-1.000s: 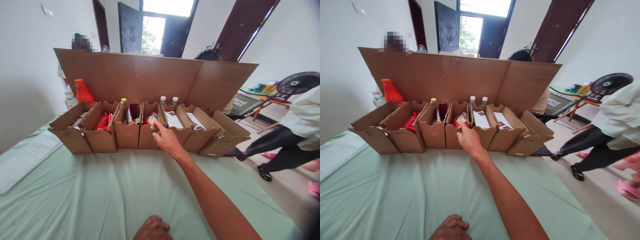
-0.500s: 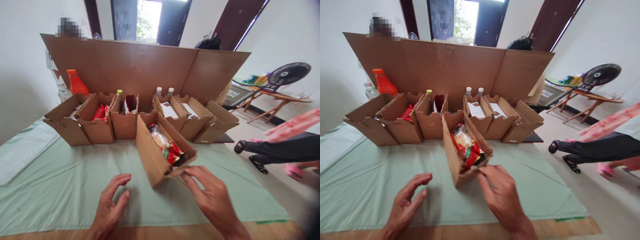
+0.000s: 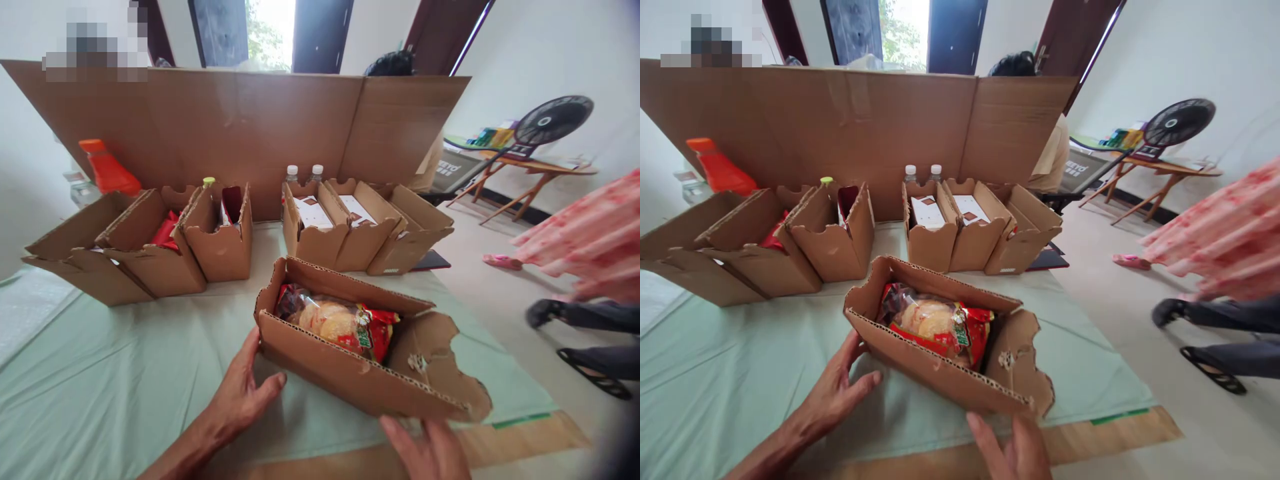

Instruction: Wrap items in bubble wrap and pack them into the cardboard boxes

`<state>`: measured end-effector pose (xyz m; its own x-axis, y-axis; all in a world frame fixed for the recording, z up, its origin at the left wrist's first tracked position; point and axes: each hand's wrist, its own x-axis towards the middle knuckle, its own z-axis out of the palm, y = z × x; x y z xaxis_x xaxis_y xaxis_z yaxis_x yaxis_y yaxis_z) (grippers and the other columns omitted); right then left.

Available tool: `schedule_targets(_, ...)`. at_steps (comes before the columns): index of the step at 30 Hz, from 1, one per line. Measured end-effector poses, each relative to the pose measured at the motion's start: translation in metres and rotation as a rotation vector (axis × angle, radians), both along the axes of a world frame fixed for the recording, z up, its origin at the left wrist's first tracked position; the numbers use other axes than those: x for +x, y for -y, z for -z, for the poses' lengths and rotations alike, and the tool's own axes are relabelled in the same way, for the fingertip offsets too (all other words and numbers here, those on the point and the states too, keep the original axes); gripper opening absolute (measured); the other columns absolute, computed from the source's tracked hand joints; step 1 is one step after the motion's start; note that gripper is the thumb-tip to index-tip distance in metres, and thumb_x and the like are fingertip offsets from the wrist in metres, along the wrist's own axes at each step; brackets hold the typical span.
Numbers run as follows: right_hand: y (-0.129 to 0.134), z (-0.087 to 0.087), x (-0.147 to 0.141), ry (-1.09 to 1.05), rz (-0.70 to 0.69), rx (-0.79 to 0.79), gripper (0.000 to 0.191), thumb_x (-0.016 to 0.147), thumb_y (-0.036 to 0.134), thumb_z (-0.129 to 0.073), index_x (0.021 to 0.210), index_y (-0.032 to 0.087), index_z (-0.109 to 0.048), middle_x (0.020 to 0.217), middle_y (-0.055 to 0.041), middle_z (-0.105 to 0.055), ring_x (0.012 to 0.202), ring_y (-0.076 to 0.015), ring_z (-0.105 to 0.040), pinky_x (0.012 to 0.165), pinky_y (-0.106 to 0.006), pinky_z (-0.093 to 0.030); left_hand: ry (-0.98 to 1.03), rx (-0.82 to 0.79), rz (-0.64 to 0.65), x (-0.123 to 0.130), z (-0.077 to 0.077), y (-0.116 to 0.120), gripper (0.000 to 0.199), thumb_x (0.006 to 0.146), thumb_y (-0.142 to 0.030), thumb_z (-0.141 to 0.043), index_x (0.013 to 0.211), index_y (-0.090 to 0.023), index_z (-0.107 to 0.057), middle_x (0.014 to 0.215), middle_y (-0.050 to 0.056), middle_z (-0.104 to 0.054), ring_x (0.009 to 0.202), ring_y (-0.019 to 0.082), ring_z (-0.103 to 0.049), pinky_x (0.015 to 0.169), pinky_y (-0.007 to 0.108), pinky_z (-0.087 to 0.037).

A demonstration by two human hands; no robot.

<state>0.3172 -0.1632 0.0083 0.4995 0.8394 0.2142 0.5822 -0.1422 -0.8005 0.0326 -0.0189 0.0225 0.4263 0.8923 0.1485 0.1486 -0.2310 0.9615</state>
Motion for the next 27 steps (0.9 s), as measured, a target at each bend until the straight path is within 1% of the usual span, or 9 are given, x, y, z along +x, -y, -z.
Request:
schedule_targets(6,-0.120,-0.043,0.020,-0.126,-0.257,0.078,0.046,0.080,0.057,-0.073,0.111,0.022,-0.070,0.112,-0.0117,-0.075,0.107,-0.0321,-0.068,0.090,-0.042,-0.056,-0.032,0.104,-0.132,0.002,-0.010,-0.027,0.076,0.089,-0.031,-0.061,0.158,-0.025,-0.030,0.155,0.014,-0.048,0.132,0.031,-0.055,0.112,0.054,-0.046)
schedule_targets(8,-0.155,-0.045,0.028,-0.168,-0.267,0.118,0.048,0.078,0.059,-0.073,0.107,0.021,-0.070,0.108,-0.0118,-0.075,0.102,-0.0313,-0.068,0.089,-0.042,-0.055,-0.041,0.112,-0.150,0.006,-0.004,-0.041,0.078,0.088,-0.030,-0.060,0.159,-0.025,-0.027,0.157,0.015,-0.045,0.136,0.032,-0.052,0.110,0.053,-0.048)
schedule_targets(10,-0.174,-0.037,0.030,-0.210,-0.258,0.119,0.050,0.079,0.061,-0.071,0.107,0.020,-0.068,0.106,-0.0114,-0.075,0.096,-0.0289,-0.068,0.084,-0.040,-0.055,-0.067,0.110,-0.165,0.010,0.010,-0.052,0.081,0.087,-0.029,-0.060,0.160,-0.024,-0.025,0.159,0.016,-0.043,0.140,0.033,-0.049,0.110,0.053,-0.048)
schedule_targets(13,-0.178,-0.016,0.028,-0.229,-0.210,0.082,0.049,0.082,0.061,-0.067,0.109,0.019,-0.067,0.103,-0.0107,-0.075,0.086,-0.0254,-0.068,0.075,-0.035,-0.054,-0.114,0.123,-0.246,0.014,0.032,-0.053,0.077,0.086,-0.028,-0.060,0.157,-0.023,-0.030,0.152,0.016,-0.049,0.131,0.031,-0.057,0.108,0.052,-0.049)
schedule_targets(16,-0.171,-0.004,0.027,-0.139,-0.154,0.055,0.043,0.082,0.060,-0.067,0.100,0.021,-0.067,0.092,-0.0084,-0.074,0.079,-0.0240,-0.067,0.064,-0.032,-0.052,-0.153,0.161,-0.320,0.014,0.041,-0.046,0.067,0.087,-0.026,-0.059,0.151,-0.024,-0.041,0.138,0.014,-0.059,0.111,0.025,-0.065,0.097,0.046,-0.056)
schedule_targets(19,-0.169,-0.006,0.028,-0.047,-0.136,0.022,0.037,0.080,0.057,-0.066,0.092,0.022,-0.066,0.080,-0.0057,-0.071,0.071,-0.0232,-0.064,0.051,-0.029,-0.046,-0.175,0.203,-0.328,0.012,0.038,-0.040,0.064,0.086,-0.023,-0.058,0.148,-0.027,-0.043,0.124,0.010,-0.063,0.093,0.021,-0.064,0.081,0.037,-0.058)
schedule_targets(22,-0.164,-0.015,0.028,0.041,-0.112,-0.007,0.035,0.080,0.058,-0.063,0.087,0.024,-0.067,0.077,-0.0056,-0.070,0.070,-0.0243,-0.065,0.048,-0.029,-0.046,-0.148,0.232,-0.276,0.013,0.035,-0.038,0.069,0.087,-0.020,-0.057,0.152,-0.031,-0.038,0.119,0.008,-0.063,0.083,0.017,-0.063,0.073,0.032,-0.058)
schedule_targets(25,-0.147,-0.014,0.036,0.114,-0.048,-0.072,0.039,0.081,0.064,-0.062,0.090,0.026,-0.069,0.080,-0.0070,-0.073,0.069,-0.0267,-0.068,0.046,-0.032,-0.047,-0.101,0.267,-0.167,0.014,0.033,-0.037,0.078,0.086,-0.017,-0.057,0.158,-0.035,-0.031,0.138,0.010,-0.058,0.102,0.022,-0.068,0.089,0.039,-0.060)
schedule_targets(27,-0.134,-0.004,0.046,0.139,-0.042,-0.119,0.039,0.083,0.064,-0.063,0.095,0.028,-0.070,0.079,-0.0059,-0.074,0.053,-0.0236,-0.063,0.042,-0.034,-0.046,-0.092,0.234,-0.073,0.014,0.031,-0.037,0.085,0.086,-0.017,-0.058,0.162,-0.035,-0.024,0.153,0.012,-0.048,0.124,0.027,-0.064,0.104,0.047,-0.055)
